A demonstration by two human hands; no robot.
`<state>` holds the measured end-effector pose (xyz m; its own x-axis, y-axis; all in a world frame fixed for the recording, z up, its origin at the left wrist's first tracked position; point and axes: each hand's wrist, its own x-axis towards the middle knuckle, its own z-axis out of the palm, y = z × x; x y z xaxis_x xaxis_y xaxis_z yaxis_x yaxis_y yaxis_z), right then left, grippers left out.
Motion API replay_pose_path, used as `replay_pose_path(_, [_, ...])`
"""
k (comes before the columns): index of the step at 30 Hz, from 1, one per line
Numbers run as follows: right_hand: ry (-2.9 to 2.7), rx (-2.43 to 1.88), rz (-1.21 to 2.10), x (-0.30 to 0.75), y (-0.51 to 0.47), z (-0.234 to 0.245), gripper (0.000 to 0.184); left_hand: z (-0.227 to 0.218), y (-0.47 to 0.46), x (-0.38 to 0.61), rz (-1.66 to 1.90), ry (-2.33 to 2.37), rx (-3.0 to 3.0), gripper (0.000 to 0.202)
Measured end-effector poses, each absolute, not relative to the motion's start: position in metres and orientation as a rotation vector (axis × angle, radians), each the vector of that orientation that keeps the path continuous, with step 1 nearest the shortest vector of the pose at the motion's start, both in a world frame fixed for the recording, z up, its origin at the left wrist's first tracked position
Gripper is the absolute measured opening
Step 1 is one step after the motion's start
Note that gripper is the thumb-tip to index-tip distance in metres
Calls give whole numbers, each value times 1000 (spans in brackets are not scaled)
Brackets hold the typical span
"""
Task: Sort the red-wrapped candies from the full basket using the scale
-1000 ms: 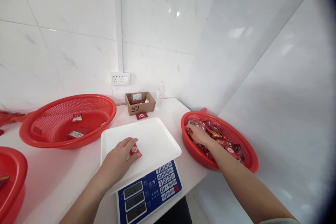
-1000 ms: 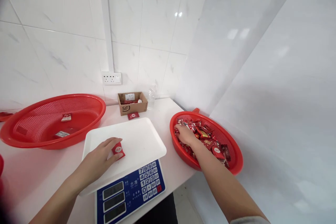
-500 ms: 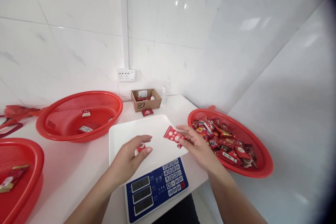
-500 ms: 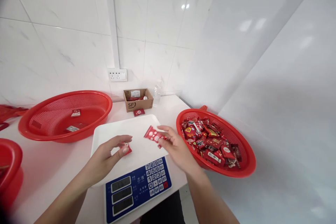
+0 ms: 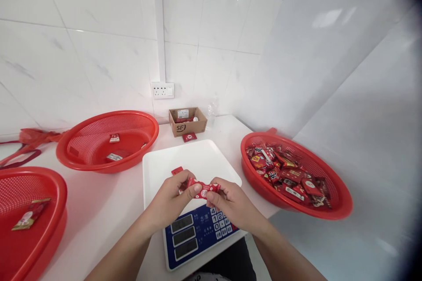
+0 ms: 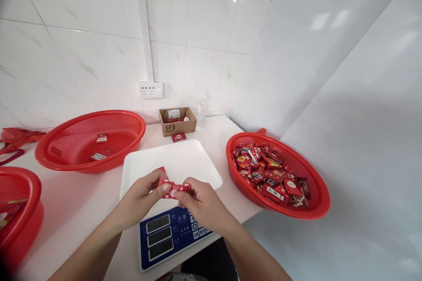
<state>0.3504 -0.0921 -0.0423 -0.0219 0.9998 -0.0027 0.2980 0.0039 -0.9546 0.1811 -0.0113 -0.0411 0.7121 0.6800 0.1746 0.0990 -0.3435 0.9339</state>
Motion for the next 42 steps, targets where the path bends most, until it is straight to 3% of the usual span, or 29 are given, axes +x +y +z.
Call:
replay_pose_path(4, [-1475, -1483, 933, 349, -93, -44, 33, -41, -12, 182, 639, 597, 1834, 27])
replay_pose_path(16, [-1344, -1372, 964, 350, -85, -59, 29, -48, -5, 184, 699, 812, 2020, 27])
replay_pose_path(21, [-1243, -1500, 771, 360, -76, -70, 35, -52, 5, 178, 708, 1019, 2252, 30])
replay_pose_path(27, [-1642, -1784, 463, 368, -74, -78, 30, -56, 9, 177, 408, 986, 2422, 24])
replay_pose_path(34, [-1932, -1636, 427, 365, -79, -80, 29, -61, 6, 177, 399, 846, 2498, 28])
replay_pose_path(42, [-1527, -2045, 235, 470, -67, -46, 36, -58, 7, 177, 342, 908, 2510, 29])
